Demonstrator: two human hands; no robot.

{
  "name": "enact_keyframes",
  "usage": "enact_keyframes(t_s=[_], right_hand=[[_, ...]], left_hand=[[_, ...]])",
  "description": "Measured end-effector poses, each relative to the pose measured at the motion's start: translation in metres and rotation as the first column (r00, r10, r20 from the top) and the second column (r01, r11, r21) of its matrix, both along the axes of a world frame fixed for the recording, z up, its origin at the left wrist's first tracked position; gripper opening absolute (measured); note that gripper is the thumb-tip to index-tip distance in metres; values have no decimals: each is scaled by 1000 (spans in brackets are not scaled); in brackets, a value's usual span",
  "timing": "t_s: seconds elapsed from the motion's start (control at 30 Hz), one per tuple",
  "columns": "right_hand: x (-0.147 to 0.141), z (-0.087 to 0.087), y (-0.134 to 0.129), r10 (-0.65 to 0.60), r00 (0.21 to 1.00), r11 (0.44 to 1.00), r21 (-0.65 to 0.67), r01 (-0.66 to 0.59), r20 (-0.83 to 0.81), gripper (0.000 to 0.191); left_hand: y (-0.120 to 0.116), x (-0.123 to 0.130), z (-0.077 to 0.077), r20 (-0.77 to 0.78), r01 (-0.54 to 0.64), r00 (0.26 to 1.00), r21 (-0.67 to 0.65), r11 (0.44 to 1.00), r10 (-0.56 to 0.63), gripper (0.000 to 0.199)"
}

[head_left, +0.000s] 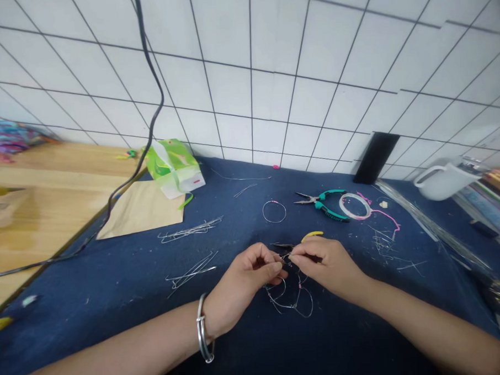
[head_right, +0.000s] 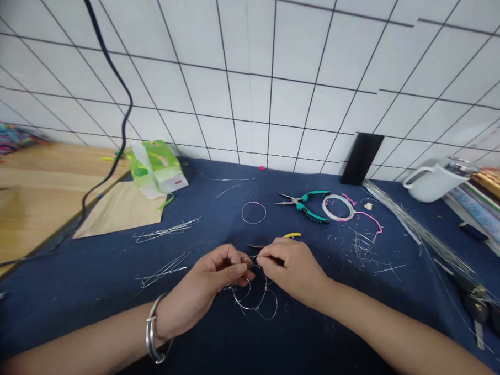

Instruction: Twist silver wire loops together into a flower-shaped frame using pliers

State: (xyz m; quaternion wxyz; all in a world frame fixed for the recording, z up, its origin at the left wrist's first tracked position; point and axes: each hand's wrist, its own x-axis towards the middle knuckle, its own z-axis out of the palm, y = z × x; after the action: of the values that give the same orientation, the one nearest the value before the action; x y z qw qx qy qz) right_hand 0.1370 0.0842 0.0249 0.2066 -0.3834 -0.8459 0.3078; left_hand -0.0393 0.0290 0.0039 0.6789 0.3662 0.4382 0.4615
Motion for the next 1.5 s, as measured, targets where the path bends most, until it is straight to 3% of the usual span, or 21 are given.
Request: enact_keyframes(t_s=[0.17, 0.43, 0.6, 0.9, 1.07, 1.17, 1.3, 1.37, 1.5], right_hand=[[1, -3, 0, 21, 1000, 998, 60, -22, 13, 16], [-2, -2, -1, 51, 998, 997, 61, -49, -27, 16], [-5, 2, -3, 73, 997, 988, 137, -73, 6, 16], [0, 7, -17, 46, 995, 961, 267, -67, 84, 14], [3, -3, -32, 162, 985, 891, 420, -170, 55, 18], [7, -7, -41, 214, 962, 797, 539, -271, 167, 20], [12, -7, -47, 120, 942, 654, 689, -312, 313, 20], [12, -7, -47, 70, 944, 633, 717, -292, 323, 20], [9, -9, -43, -1, 951, 656, 718, -232, 309, 16]], left_hand=[[2, 0, -2, -31, 3, 1000, 6, 1000, -3, 15], [7, -2, -2, -38, 179, 983, 8, 984, -178, 16], [8, -1, -1, -125, 204, 973, 50, 978, -196, 19], [5, -7, 0, 100, 189, 977, -5, 982, -188, 24], [6, -6, 0, 94, 242, 968, -93, 966, -234, 18], [5, -6, 1, 90, 243, 968, -112, 964, -234, 15], [1, -5, 4, 100, 180, 980, -100, 979, -170, 15], [-2, -4, 5, 104, 152, 984, -87, 985, -143, 15], [-4, -3, 7, 122, 106, 988, -52, 993, -99, 13]])
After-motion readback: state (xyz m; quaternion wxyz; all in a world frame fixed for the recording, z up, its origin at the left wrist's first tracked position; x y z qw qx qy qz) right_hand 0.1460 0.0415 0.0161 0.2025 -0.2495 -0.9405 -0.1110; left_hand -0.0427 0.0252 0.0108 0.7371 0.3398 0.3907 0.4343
